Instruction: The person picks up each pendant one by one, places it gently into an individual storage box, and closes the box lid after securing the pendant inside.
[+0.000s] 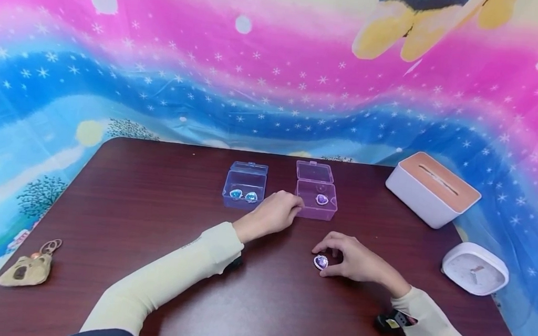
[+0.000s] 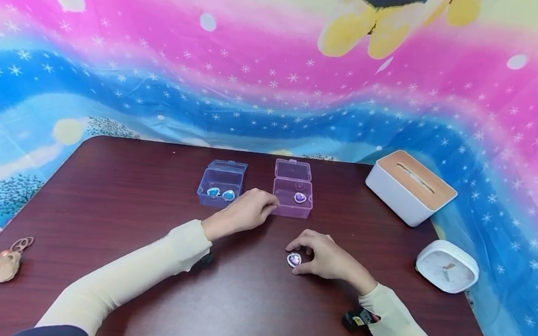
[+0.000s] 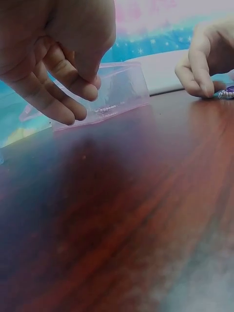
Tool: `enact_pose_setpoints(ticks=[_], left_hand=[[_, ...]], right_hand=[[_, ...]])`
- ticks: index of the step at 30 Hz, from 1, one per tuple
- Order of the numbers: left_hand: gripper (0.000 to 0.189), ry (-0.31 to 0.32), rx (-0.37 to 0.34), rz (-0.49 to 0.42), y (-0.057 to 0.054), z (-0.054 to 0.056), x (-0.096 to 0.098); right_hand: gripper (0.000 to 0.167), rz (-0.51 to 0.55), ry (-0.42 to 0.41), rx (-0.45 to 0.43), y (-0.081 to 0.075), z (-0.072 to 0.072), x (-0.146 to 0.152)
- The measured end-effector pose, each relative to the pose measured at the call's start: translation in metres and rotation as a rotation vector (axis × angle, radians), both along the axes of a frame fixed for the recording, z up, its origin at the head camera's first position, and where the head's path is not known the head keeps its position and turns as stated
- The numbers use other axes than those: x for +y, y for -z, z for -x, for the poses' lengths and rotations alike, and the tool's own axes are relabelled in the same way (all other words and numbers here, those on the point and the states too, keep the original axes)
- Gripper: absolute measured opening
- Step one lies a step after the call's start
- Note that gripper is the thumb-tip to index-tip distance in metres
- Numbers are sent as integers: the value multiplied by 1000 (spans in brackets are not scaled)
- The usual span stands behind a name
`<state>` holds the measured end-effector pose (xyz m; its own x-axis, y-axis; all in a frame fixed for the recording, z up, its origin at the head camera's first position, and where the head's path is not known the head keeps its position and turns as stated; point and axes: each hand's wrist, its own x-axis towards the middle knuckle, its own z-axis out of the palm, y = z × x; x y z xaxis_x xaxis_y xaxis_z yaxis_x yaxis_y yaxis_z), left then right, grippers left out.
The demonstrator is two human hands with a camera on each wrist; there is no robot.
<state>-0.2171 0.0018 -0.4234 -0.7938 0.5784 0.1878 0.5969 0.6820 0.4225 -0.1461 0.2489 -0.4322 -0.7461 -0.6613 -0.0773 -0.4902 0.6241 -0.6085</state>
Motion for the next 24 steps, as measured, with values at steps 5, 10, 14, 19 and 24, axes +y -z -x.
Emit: enact_pose_setpoints(ticks=[5, 10, 14, 19, 24], left_hand=[[19, -2, 2, 6, 0, 0, 0], [19, -2, 8, 9, 0, 0, 1], [20, 0, -2, 9, 1, 1, 1], [20, 3, -17, 10, 1, 0, 2], [20, 2, -10, 3, -1, 0, 1]], right_hand=[[38, 14, 8, 18, 3, -3, 0], [37, -5, -7, 10, 2, -4, 0], [33, -18, -17, 12, 3, -3, 1], [27, -38, -35, 125, 7, -3, 1], [26, -63, -43, 278, 8, -3, -1]])
